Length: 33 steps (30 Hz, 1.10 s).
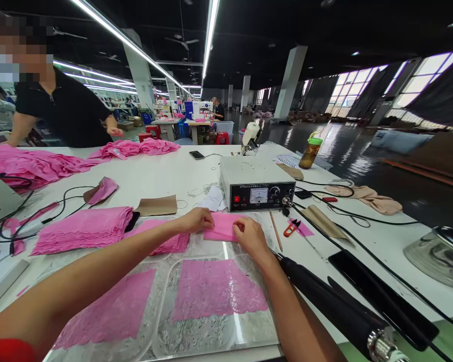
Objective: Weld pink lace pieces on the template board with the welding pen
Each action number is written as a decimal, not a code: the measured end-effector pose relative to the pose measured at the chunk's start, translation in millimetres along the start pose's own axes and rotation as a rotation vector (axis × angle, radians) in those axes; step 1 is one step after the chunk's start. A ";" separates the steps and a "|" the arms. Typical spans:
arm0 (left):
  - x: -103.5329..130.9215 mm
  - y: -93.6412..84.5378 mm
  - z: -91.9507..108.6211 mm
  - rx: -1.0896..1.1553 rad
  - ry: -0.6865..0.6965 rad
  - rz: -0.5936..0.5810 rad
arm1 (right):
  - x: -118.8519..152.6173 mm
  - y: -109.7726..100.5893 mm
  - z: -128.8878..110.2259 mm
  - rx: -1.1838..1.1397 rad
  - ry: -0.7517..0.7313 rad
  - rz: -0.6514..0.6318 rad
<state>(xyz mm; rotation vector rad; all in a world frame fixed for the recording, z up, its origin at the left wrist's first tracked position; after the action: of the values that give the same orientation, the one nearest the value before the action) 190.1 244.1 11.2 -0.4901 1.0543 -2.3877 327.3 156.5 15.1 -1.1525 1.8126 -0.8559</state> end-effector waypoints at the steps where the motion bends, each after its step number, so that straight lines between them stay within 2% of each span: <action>1: 0.5 -0.8 0.4 0.007 -0.003 0.003 | 1.4 -1.1 -3.7 -0.005 -0.024 -0.001; 6: 4.3 -4.6 4.3 0.037 -0.015 0.021 | 9.3 0.5 -19.0 0.028 -0.132 -0.017; 11: 10.8 -15.8 16.2 0.066 -0.004 0.050 | 10.3 0.8 -14.3 0.160 -0.137 -0.013; 14: 22.7 -22.8 26.9 0.091 0.003 0.057 | 12.9 -4.6 -11.7 0.240 -0.120 -0.023; 17: 44.6 -23.3 35.6 0.128 0.005 0.054 | 25.4 -12.0 -16.9 0.288 -0.127 -0.043; 21: 82.8 -7.2 41.1 0.191 0.015 0.026 | 64.6 -18.6 -30.4 0.373 -0.242 -0.067; 24: 109.9 14.7 43.2 0.227 0.028 -0.012 | 105.8 -21.0 -41.2 0.438 -0.427 -0.029; 27: 129.9 36.4 47.4 0.243 0.050 -0.047 | 139.5 -20.0 -42.9 0.427 -0.544 -0.015; 30: 142.4 48.9 53.1 0.228 0.069 -0.050 | 155.3 -19.1 -39.5 0.380 -0.570 -0.034; 33: 149.9 52.1 58.1 0.192 0.082 -0.035 | 158.6 -21.4 -35.9 0.327 -0.544 -0.073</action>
<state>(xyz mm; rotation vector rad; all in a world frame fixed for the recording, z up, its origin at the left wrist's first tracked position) 110.8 95.7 27.9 -0.3484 0.8448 -2.5266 262.5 6.0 6.7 -1.1076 1.1485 -0.7534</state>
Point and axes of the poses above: each hand's wrist, its own x-axis away from the middle knuckle, its own y-axis out of the palm, z = x × y, the point moved 8 cm from there along -x, towards the middle knuckle, and after that the axes turned 11 degrees about x, right-handed, at the moved point
